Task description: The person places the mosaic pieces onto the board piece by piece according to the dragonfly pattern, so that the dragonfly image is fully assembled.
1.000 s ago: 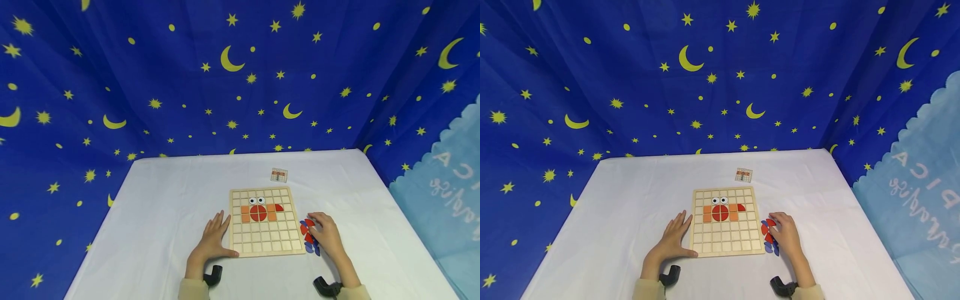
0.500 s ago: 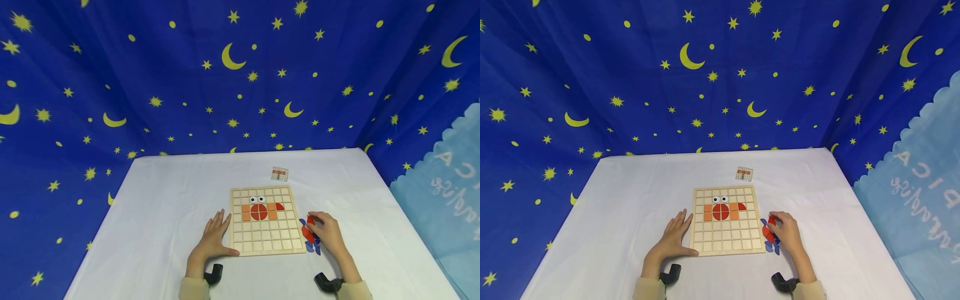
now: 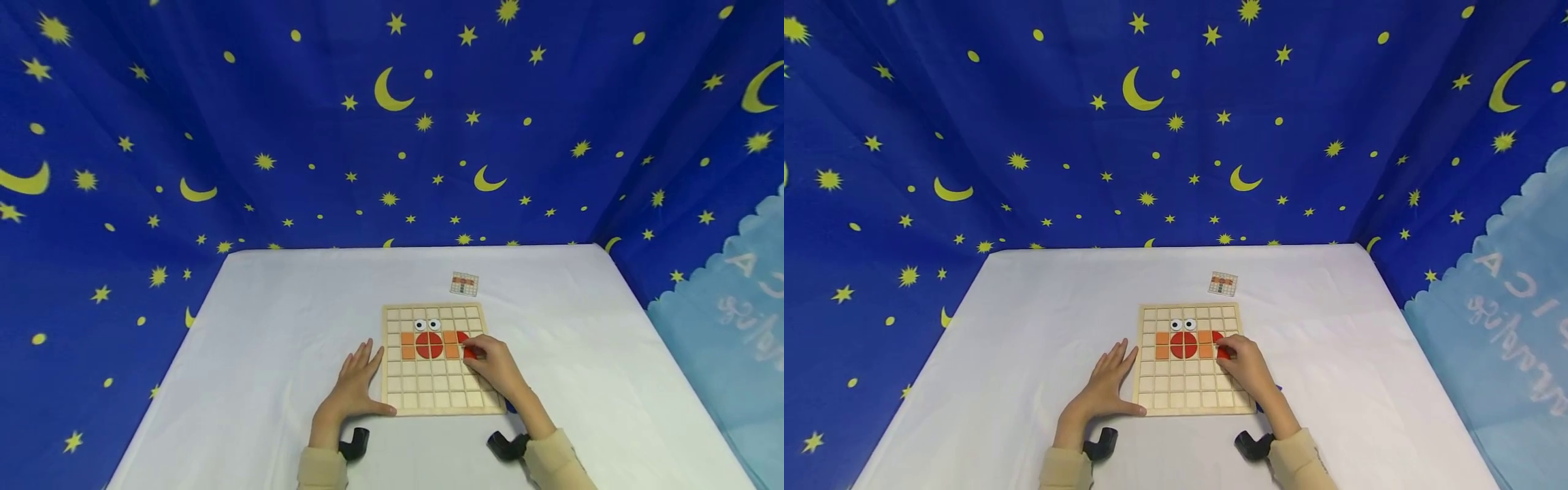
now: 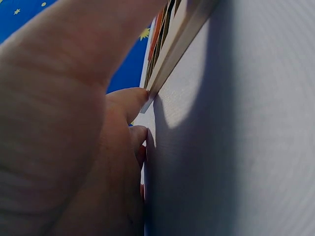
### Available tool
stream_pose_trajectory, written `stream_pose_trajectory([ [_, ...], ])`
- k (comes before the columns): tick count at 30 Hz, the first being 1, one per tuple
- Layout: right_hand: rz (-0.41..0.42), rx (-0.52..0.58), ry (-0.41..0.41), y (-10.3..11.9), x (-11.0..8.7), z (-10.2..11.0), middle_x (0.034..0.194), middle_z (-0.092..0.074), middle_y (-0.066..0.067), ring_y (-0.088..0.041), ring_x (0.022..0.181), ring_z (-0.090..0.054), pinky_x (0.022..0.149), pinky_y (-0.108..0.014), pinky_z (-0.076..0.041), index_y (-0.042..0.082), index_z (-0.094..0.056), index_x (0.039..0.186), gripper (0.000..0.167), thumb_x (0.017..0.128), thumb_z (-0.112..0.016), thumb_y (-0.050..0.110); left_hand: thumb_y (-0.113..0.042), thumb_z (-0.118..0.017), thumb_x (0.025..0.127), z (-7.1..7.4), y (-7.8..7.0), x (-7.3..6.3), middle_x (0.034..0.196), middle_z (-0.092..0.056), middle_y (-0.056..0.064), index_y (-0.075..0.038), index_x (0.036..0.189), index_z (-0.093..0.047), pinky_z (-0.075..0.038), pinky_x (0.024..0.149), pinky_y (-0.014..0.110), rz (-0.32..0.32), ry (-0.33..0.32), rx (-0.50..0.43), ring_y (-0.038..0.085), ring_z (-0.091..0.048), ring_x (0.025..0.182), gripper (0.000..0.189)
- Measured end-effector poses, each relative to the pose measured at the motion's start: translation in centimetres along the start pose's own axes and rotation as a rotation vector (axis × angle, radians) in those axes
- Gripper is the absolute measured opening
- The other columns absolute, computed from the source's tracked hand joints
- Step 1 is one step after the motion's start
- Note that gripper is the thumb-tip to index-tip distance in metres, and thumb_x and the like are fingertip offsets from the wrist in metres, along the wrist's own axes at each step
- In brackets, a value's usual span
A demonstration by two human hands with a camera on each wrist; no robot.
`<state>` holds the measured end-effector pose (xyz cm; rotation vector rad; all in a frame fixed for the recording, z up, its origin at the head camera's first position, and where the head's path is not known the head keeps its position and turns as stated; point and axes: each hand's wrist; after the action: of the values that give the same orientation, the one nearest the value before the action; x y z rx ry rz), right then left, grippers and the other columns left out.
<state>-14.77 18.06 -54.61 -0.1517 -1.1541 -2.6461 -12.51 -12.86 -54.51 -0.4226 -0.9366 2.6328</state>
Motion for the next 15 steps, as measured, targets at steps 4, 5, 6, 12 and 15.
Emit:
stream_pose_trajectory([
  [4, 0.021, -0.023, -0.019, -0.13, 0.04, -0.18, 0.097, -0.069, -0.009, -0.023, 0.088, -0.068, 0.075, -0.03, -0.059, 0.002, -0.072, 0.095, 0.02, 0.076, -0.076, 0.002, -0.048, -0.088, 0.054, -0.13, -0.22, 0.05, 0.161, -0.008, 0.017, -0.008, 0.151, -0.023, -0.004, 0.121, 0.054, 0.01, 0.002, 0.001, 0.036, -0.005, 0.149, 0.124],
  [5, 0.031, -0.028, -0.023, -0.19, 0.02, -0.18, 0.097, -0.069, -0.008, -0.023, 0.088, -0.067, 0.075, -0.031, -0.059, 0.003, -0.072, 0.093, 0.017, 0.076, -0.076, 0.001, -0.048, -0.088, 0.054, -0.15, -0.22, 0.09, 0.161, -0.008, 0.017, -0.008, 0.151, -0.023, -0.004, 0.121, 0.053, 0.014, 0.003, 0.003, 0.036, -0.005, 0.149, 0.124],
  [6, 0.036, -0.031, -0.025, -0.22, -0.01, -0.15, 0.096, -0.068, -0.007, -0.022, 0.088, -0.067, 0.075, -0.032, -0.058, 0.004, -0.072, 0.091, 0.015, 0.076, -0.076, 0.001, -0.048, -0.088, 0.054, -0.17, -0.25, 0.09, 0.161, -0.008, 0.017, -0.008, 0.151, -0.023, -0.004, 0.121, 0.053, 0.015, 0.002, 0.003, 0.036, -0.006, 0.149, 0.124],
  [12, 0.055, -0.025, -0.029, -0.22, 0.0, -0.21, 0.097, -0.068, -0.005, -0.022, 0.092, -0.067, 0.079, -0.035, -0.058, 0.006, -0.072, 0.092, 0.017, 0.078, -0.072, -0.003, -0.046, -0.089, 0.054, -0.03, -0.31, 0.08, 0.161, -0.008, 0.018, -0.007, 0.151, -0.023, -0.004, 0.121, 0.054, 0.01, -0.004, -0.001, 0.036, -0.006, 0.149, 0.123],
  [15, 0.05, -0.023, -0.036, -0.02, 0.04, -0.47, 0.099, -0.069, -0.005, -0.023, 0.094, -0.067, 0.081, -0.037, -0.057, 0.005, -0.071, 0.098, 0.024, 0.077, -0.069, -0.007, -0.046, -0.089, 0.054, 0.01, -0.25, -0.01, 0.161, -0.008, 0.018, -0.007, 0.151, -0.023, -0.004, 0.121, 0.054, 0.007, -0.005, -0.006, 0.036, -0.006, 0.149, 0.123],
])
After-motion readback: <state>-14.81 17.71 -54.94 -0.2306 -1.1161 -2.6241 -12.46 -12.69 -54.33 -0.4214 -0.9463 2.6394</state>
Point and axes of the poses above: each hand's wrist, its own x-axis towards the middle knuckle, its own z-axis out of the back of the hand, y = z × x
